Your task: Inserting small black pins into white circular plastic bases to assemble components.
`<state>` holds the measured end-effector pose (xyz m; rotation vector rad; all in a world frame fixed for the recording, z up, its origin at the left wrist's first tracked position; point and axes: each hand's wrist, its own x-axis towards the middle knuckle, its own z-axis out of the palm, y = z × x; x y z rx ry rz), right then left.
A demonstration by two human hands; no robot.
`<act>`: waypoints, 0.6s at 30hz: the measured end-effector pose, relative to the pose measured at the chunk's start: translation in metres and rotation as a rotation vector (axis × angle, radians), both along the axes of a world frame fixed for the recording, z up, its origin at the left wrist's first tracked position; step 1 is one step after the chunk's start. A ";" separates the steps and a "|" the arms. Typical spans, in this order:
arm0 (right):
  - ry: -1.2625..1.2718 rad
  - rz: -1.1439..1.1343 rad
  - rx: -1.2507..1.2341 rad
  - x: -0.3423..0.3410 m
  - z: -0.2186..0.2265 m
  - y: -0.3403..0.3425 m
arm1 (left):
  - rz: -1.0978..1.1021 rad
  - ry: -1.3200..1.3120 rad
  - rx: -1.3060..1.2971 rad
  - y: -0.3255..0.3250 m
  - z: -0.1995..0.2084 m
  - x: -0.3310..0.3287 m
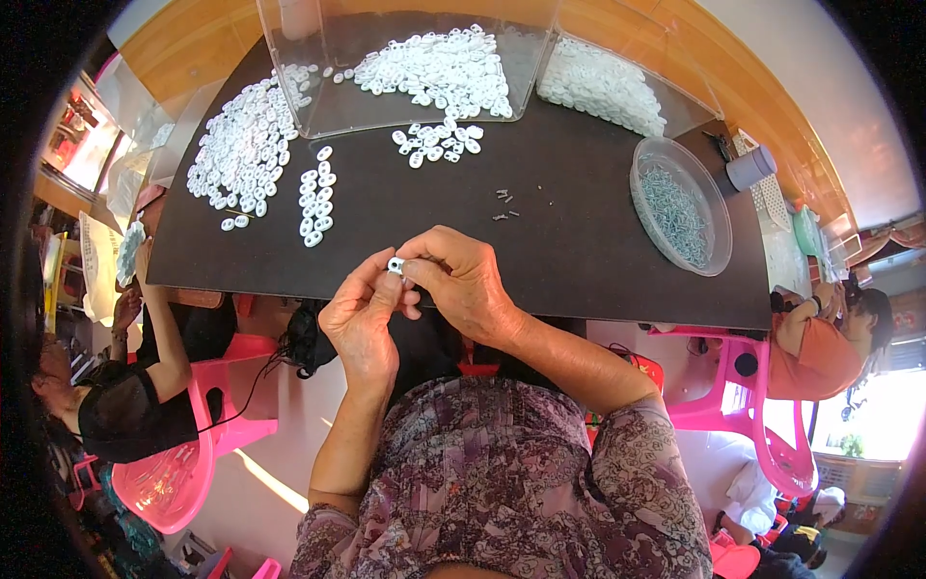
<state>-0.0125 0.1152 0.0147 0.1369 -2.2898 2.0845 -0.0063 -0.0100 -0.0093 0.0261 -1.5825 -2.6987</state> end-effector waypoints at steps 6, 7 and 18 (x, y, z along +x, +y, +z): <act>0.008 -0.002 0.013 0.001 -0.005 0.001 | -0.057 -0.045 0.047 0.001 -0.002 0.002; 0.008 0.004 0.022 0.002 -0.005 0.001 | -0.057 -0.040 0.043 0.001 -0.003 0.002; 0.327 0.041 0.305 0.002 -0.004 0.008 | -0.057 -0.071 0.081 -0.002 0.009 -0.001</act>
